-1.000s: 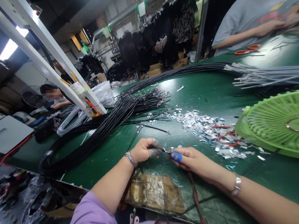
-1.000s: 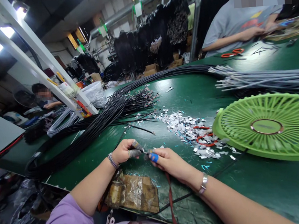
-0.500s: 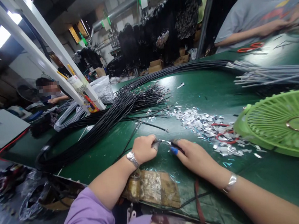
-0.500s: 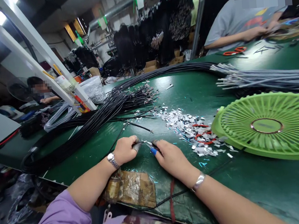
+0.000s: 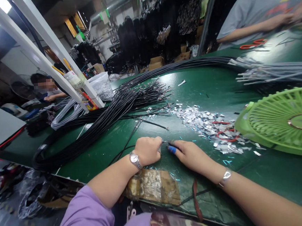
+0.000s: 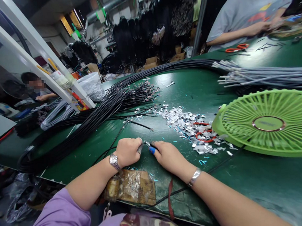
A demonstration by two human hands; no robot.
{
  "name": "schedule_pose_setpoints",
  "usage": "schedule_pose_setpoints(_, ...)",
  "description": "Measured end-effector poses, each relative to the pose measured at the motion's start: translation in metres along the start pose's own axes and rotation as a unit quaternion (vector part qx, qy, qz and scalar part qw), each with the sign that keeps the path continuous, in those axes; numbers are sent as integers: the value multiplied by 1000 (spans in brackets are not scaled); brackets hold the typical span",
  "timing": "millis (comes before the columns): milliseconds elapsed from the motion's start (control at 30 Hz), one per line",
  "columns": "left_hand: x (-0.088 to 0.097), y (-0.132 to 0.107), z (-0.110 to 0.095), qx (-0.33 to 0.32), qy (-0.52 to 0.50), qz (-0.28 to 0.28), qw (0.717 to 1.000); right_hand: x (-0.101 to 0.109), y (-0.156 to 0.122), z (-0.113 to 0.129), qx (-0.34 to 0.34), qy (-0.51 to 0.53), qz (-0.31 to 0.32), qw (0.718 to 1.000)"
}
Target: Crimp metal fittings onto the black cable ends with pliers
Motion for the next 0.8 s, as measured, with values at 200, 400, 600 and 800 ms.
schedule_pose_setpoints(200,0,0,-3,-12,23,-19,999,0,2,-2,-14,23,7,1000)
schedule_pose_setpoints(400,0,0,-4,-16,27,-17,999,2,2,-4,-45,30,3,999)
schedule_pose_setpoints(600,1,0,-1,-7,26,-8,1000,11,8,-15,-68,98,-25,993)
schedule_pose_setpoints(800,3,-2,3,2,14,-26,1000,17,5,-10,-36,98,-47,993)
Point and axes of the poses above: each hand's wrist, its own y-axis towards the middle knuckle, its own x-axis out of the back of the hand, z = x × y, the point moved 10 cm from there along y, towards the middle knuckle, and after that the axes turned 14 degrees about y, right-handed, at the moved point
